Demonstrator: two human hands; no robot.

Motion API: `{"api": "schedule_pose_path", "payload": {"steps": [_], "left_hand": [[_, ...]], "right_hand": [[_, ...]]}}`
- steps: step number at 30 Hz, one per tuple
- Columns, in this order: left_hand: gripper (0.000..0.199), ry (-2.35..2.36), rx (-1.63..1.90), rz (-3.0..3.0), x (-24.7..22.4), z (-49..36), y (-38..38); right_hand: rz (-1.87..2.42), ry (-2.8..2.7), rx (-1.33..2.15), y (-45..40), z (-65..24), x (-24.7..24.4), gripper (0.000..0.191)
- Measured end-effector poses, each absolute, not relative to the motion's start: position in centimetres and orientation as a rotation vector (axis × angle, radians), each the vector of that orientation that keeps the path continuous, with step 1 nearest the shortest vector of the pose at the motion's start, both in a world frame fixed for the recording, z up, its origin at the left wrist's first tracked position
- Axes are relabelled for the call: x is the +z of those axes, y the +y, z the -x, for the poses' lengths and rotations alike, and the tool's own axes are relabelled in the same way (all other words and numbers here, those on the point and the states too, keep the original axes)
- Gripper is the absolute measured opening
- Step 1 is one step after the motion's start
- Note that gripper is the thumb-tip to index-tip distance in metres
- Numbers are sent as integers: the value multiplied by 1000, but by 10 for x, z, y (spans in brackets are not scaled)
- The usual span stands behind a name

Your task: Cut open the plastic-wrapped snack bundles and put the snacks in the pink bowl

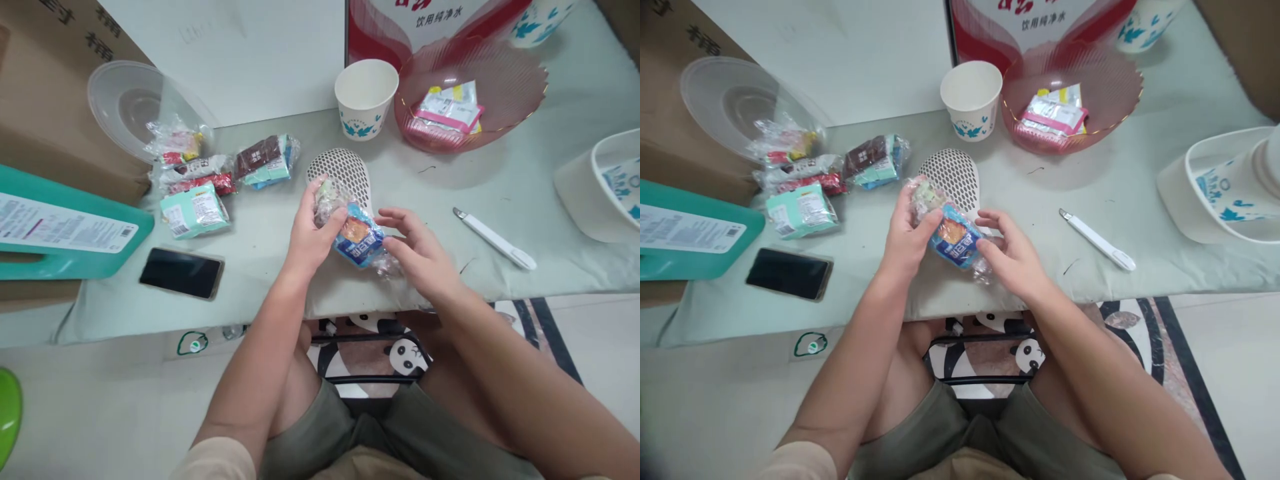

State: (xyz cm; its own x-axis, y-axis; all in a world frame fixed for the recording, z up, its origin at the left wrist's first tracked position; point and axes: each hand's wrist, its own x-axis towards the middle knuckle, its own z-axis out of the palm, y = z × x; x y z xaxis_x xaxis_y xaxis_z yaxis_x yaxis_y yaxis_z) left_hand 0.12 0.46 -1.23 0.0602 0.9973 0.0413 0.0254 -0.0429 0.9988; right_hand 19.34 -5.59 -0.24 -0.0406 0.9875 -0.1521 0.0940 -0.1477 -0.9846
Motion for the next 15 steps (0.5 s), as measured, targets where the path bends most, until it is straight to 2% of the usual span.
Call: {"api": "schedule_pose_path", "payload": {"steps": [3, 8, 15], "left_hand": [[62, 1270, 1227, -1371, -19, 2, 10], [43, 1207, 1211, -1266, -22, 5, 12], [34, 1175, 1251, -1248, -16, 3, 8]], "right_hand": [[1159, -1271, 1384, -60, -194, -4, 52], [1070, -1424, 1278, -62, -192, -7, 37], [1131, -1680, 732, -59, -189, -16, 28]]}}
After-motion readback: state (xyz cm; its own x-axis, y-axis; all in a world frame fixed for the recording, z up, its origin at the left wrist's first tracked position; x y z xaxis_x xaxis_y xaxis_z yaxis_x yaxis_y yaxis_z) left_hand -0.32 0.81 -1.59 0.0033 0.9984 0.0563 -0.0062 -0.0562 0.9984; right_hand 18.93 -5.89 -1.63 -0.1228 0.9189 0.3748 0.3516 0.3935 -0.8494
